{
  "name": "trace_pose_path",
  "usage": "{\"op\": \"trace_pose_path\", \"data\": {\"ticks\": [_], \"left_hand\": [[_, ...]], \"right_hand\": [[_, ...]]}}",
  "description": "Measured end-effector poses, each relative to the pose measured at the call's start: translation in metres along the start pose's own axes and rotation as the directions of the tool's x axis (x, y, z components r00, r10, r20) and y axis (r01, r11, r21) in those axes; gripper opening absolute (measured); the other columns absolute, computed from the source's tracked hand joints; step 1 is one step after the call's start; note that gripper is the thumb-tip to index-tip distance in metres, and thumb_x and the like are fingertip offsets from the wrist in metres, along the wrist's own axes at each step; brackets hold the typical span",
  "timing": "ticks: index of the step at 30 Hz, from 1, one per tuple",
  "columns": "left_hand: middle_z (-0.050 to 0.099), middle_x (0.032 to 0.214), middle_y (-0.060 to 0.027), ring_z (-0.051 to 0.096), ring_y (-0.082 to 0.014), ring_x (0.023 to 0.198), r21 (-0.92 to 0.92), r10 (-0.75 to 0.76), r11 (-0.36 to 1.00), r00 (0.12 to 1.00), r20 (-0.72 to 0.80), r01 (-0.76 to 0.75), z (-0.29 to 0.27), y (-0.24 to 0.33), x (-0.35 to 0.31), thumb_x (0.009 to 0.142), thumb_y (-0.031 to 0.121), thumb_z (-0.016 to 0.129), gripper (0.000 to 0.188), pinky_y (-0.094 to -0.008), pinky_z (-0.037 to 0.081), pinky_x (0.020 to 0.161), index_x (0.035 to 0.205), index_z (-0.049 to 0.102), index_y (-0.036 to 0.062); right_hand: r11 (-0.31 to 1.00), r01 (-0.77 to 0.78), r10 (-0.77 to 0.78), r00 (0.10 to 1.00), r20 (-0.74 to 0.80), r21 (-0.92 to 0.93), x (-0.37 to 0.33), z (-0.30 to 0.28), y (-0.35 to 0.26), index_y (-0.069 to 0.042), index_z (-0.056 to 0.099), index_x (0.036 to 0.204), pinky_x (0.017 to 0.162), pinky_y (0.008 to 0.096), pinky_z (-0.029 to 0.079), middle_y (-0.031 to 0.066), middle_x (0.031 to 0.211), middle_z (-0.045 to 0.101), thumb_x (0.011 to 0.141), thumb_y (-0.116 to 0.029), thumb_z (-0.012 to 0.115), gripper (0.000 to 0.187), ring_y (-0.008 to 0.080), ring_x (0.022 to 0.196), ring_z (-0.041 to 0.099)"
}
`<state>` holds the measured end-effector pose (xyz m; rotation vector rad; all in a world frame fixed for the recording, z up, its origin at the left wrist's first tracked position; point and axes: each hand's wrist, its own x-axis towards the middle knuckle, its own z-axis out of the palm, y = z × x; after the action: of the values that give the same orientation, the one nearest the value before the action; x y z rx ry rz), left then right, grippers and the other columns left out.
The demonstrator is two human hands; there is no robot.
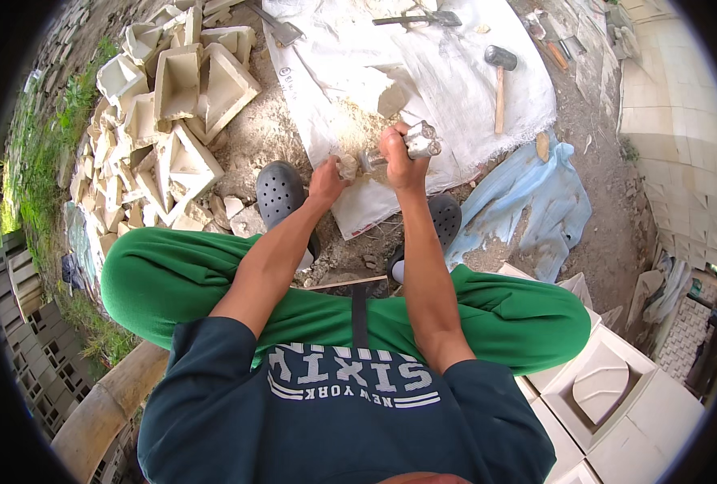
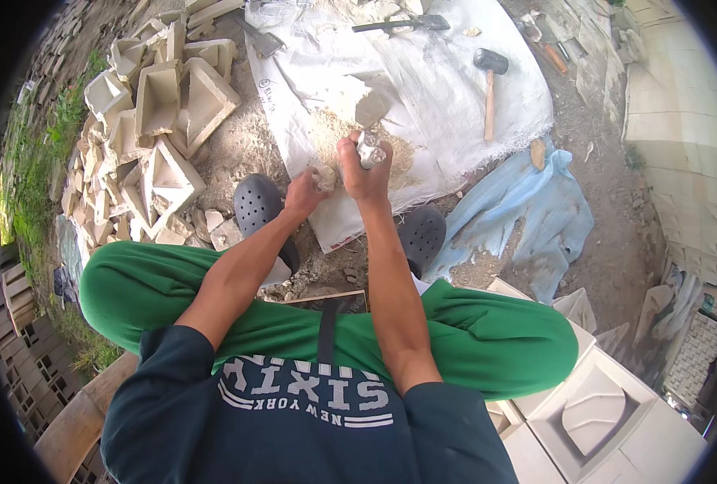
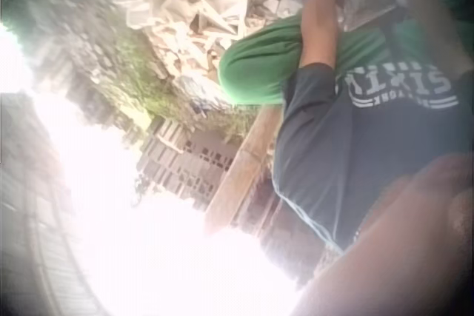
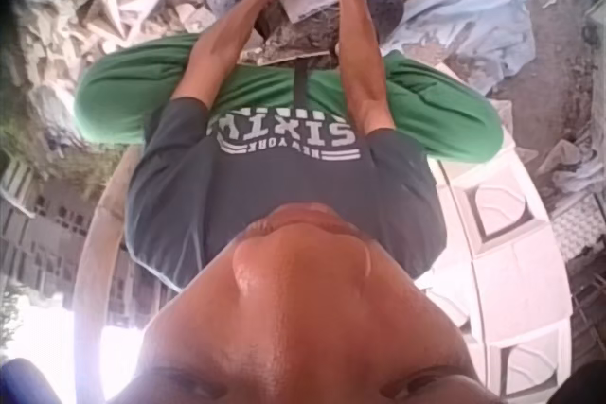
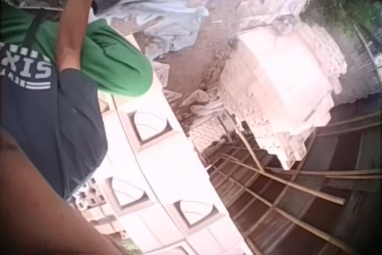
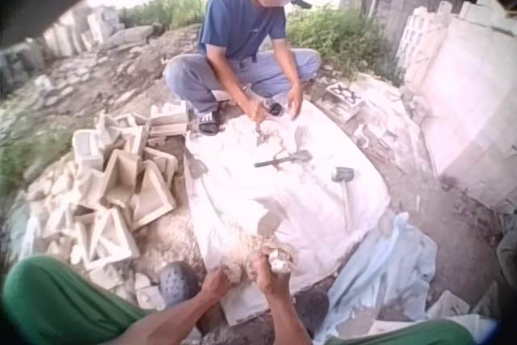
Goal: The person carves a piece of stone by holding it with one hand and repeatedly hammering it with a handheld metal tool.
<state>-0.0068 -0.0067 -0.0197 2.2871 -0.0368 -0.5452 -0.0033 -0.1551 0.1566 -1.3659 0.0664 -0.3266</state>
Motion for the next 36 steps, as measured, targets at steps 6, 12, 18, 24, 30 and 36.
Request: {"op": "trace_pose_path", "data": {"ticks": [6, 12, 18, 24, 30, 36], "left_hand": [[0.06, 0.101, -0.0174, 0.059, -0.0345, 0.097, 0.027, 0.034, 0.999, 0.999, -0.029, -0.033, 0.001, -0.007, 0.0, 0.063, 0.02, 0.083, 0.057, -0.0438, 0.047, 0.081, 0.109, 0.052, 0.0051], [0.06, 0.102, -0.0177, 0.059, -0.035, 0.096, 0.028, 0.007, 1.0, 1.0, 0.003, -0.007, -0.002, 0.008, -0.004, 0.065, 0.021, 0.082, 0.057, -0.0438, 0.048, 0.08, 0.11, 0.05, 0.0047], [0.059, 0.101, -0.018, 0.059, -0.0355, 0.094, 0.101, 0.024, 0.995, 0.998, -0.055, -0.018, 0.005, -0.001, -0.008, 0.065, 0.025, 0.082, 0.059, -0.0446, 0.048, 0.08, 0.109, 0.048, 0.0054], [0.058, 0.1, -0.0201, 0.059, -0.0382, 0.092, 0.068, -0.037, 0.997, 0.999, -0.03, 0.039, 0.004, -0.008, -0.015, 0.064, 0.027, 0.081, 0.061, -0.0457, 0.048, 0.079, 0.108, 0.043, 0.0057], [0.057, 0.102, -0.0213, 0.059, -0.0394, 0.093, 0.081, -0.04, 0.996, 0.999, -0.009, 0.04, 0.006, -0.002, -0.022, 0.067, 0.027, 0.08, 0.061, -0.0461, 0.048, 0.08, 0.11, 0.043, 0.0048], [0.057, 0.102, -0.0239, 0.058, -0.0405, 0.095, 0.068, -0.046, 0.996, 0.996, -0.075, 0.051, 0.014, -0.005, -0.017, 0.069, 0.027, 0.078, 0.062, -0.0465, 0.048, 0.081, 0.112, 0.041, 0.0027]], "right_hand": [[0.998, 0.048, -0.049, 0.998, 0.029, 0.041, -0.007, -0.005, -0.05, -0.008, 0.032, 0.061, 0.047, 0.0263, 0.027, 0.0008, 0.051, 0.035, 0.086, -0.007, 0.041, 0.027, 0.0084, 0.047, 0.029], [0.999, 0.052, -0.052, 0.998, -0.031, -0.008, -0.012, -0.008, -0.003, -0.007, 0.04, 0.062, 0.046, 0.0248, 0.027, -0.0025, 0.054, 0.039, 0.083, -0.005, 0.049, 0.023, 0.006, 0.048, 0.032], [0.987, -0.004, 0.021, 0.994, -0.104, 0.163, -0.006, -0.005, -0.01, -0.006, 0.044, 0.061, 0.043, 0.0236, 0.026, -0.0037, 0.055, 0.041, 0.083, -0.004, 0.052, 0.023, 0.0046, 0.047, 0.035], [0.998, 0.041, -0.039, 0.998, -0.047, 0.039, -0.012, -0.005, -0.063, -0.009, 0.029, 0.06, 0.046, 0.0257, 0.028, -0.0012, 0.051, 0.03, 0.086, -0.005, 0.042, 0.029, 0.0085, 0.046, 0.027], [0.996, 0.04, -0.029, 0.991, -0.129, 0.084, -0.023, -0.02, 0.001, -0.006, 0.044, 0.062, 0.044, 0.0235, 0.026, -0.0051, 0.056, 0.041, 0.082, -0.001, 0.054, 0.022, 0.0038, 0.049, 0.035], [0.992, 0.056, -0.035, 0.983, -0.18, 0.117, -0.02, -0.015, -0.02, -0.007, 0.037, 0.062, 0.043, 0.0251, 0.026, -0.0028, 0.053, 0.037, 0.082, -0.003, 0.048, 0.024, 0.0059, 0.046, 0.032]]}}
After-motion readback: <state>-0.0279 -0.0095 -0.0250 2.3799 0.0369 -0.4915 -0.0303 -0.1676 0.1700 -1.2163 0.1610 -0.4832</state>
